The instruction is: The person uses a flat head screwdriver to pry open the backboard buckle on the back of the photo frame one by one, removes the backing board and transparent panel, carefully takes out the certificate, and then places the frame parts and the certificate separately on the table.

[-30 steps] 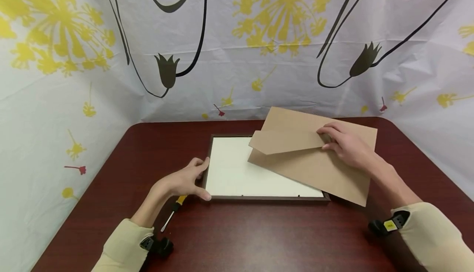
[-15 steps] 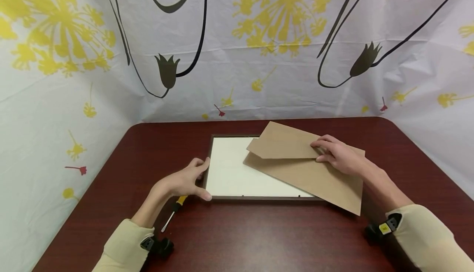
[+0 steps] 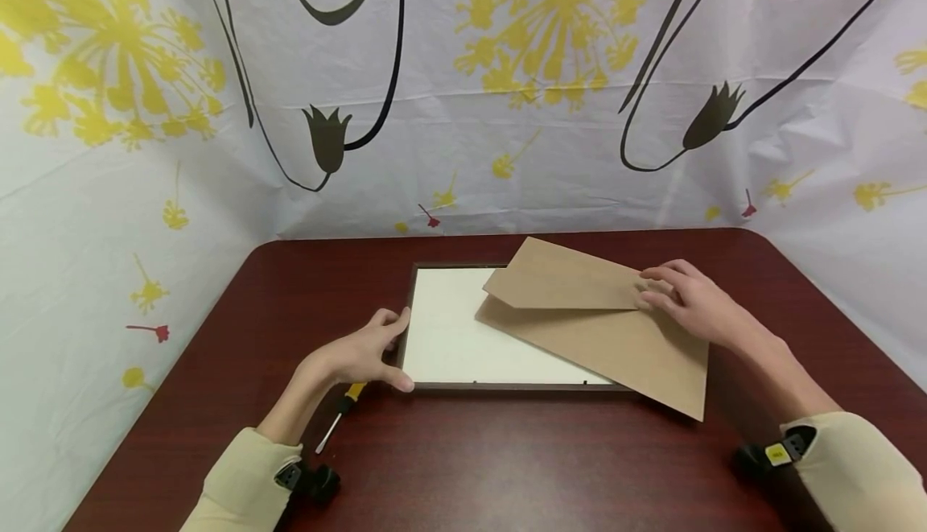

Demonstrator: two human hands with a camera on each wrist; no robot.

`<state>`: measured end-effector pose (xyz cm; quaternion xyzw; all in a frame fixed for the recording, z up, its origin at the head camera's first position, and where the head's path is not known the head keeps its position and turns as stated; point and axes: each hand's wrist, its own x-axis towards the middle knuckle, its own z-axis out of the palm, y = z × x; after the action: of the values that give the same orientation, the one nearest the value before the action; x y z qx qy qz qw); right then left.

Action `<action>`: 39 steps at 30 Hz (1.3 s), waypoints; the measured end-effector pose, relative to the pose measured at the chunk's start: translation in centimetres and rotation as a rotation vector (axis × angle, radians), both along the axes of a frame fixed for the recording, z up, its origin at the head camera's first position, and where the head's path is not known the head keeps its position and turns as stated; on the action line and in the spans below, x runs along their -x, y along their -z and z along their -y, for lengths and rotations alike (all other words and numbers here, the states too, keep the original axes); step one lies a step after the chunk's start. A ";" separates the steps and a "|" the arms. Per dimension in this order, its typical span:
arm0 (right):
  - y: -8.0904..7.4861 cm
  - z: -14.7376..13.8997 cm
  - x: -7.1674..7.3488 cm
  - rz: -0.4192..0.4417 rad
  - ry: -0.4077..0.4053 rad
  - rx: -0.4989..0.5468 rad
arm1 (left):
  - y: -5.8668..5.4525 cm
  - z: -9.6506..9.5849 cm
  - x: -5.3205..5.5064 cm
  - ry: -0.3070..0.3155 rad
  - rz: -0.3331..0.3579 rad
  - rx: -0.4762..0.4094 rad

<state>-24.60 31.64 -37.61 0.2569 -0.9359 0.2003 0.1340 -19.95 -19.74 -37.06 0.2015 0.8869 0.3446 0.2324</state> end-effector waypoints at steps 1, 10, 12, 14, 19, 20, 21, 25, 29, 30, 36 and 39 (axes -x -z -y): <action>0.1 -0.5 -0.1 0.009 0.022 0.001 | 0.0 0.0 0.0 0.000 0.000 0.002; 1.2 -4.8 -0.1 0.138 0.190 -0.015 | 0.0 -0.1 0.0 -0.004 0.009 0.009; 1.6 -5.5 0.1 0.174 0.212 -0.026 | 0.0 -0.1 0.0 -0.003 0.009 0.009; 1.8 -5.9 0.1 0.227 0.231 -0.014 | 0.0 -0.1 0.1 -0.002 0.009 0.010; 1.9 -6.2 -0.3 0.368 0.262 0.103 | 0.0 -0.1 0.1 0.000 0.010 0.010; 1.9 -6.3 -0.4 0.389 0.264 0.127 | 0.0 -0.2 0.1 0.000 0.011 0.010; 1.9 -6.3 -0.4 0.407 0.262 0.149 | 0.0 -0.2 0.1 0.001 0.012 0.010; 1.9 -6.5 -0.5 0.480 0.258 0.218 | 0.0 -0.3 0.1 0.002 0.014 0.009; 1.7 -7.0 -0.9 0.594 0.240 0.352 | 0.0 -0.4 0.1 0.005 0.011 0.011; 1.7 -7.1 -1.0 0.623 0.229 0.405 | 0.1 -0.4 0.2 0.007 0.010 0.011; 1.9 -8.0 -2.2 0.687 0.087 0.724 | 0.1 -0.6 0.2 0.016 0.005 0.012; 2.0 -8.3 -2.9 0.688 0.029 0.844 | 0.1 -0.7 0.2 0.020 0.005 0.007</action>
<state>-21.72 39.98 -39.66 0.0876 -0.7675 0.6292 -0.0857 -20.19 -19.08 -37.17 0.2086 0.8855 0.3398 0.2384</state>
